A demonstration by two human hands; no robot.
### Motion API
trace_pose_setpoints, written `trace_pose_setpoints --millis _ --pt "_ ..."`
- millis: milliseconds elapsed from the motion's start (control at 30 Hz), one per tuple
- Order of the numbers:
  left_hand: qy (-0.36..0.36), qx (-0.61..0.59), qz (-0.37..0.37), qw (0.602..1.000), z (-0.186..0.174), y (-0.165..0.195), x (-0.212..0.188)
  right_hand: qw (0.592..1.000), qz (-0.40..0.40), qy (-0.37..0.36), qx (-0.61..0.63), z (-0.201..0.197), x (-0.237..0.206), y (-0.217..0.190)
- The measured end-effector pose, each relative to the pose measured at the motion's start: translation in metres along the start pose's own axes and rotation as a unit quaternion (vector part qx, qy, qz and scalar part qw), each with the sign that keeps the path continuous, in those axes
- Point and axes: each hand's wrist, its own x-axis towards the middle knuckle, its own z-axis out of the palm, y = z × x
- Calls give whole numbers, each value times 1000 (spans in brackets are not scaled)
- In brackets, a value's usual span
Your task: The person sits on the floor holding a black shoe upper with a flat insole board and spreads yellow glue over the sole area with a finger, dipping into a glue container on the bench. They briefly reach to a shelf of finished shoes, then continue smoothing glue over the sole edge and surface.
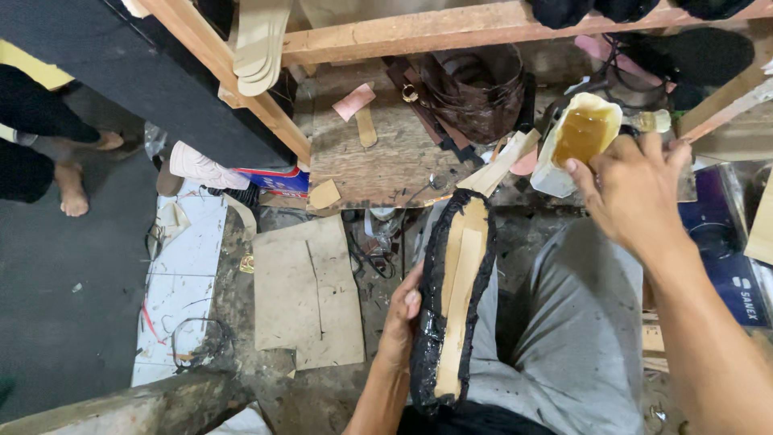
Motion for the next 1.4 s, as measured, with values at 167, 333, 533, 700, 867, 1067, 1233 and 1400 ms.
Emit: trace_pose_setpoints --millis 167,333,533,700,867,1067,1233,1400 --pt "-7 -17 -63 998 17 1 9 813 -58 68 576 -45 -54 -57" --pt "-52 -81 -62 993 30 -4 7 846 -47 93 523 -42 -76 -85" --pt "22 -123 -90 988 30 -1 3 846 -183 120 487 -64 -125 -111" --pt "-18 -84 -72 994 31 4 0 820 -178 88 537 -77 -118 -102" --pt "-18 -58 -72 996 35 6 0 873 -181 134 432 -81 -102 -95" --pt "-45 19 -42 998 29 6 -7 902 -115 147 389 -79 -91 -87" --pt "-47 18 -38 998 20 5 -10 898 -211 246 298 -67 -88 -87" --pt "-43 4 -66 997 15 0 -16 923 -135 245 266 -59 -80 -80"
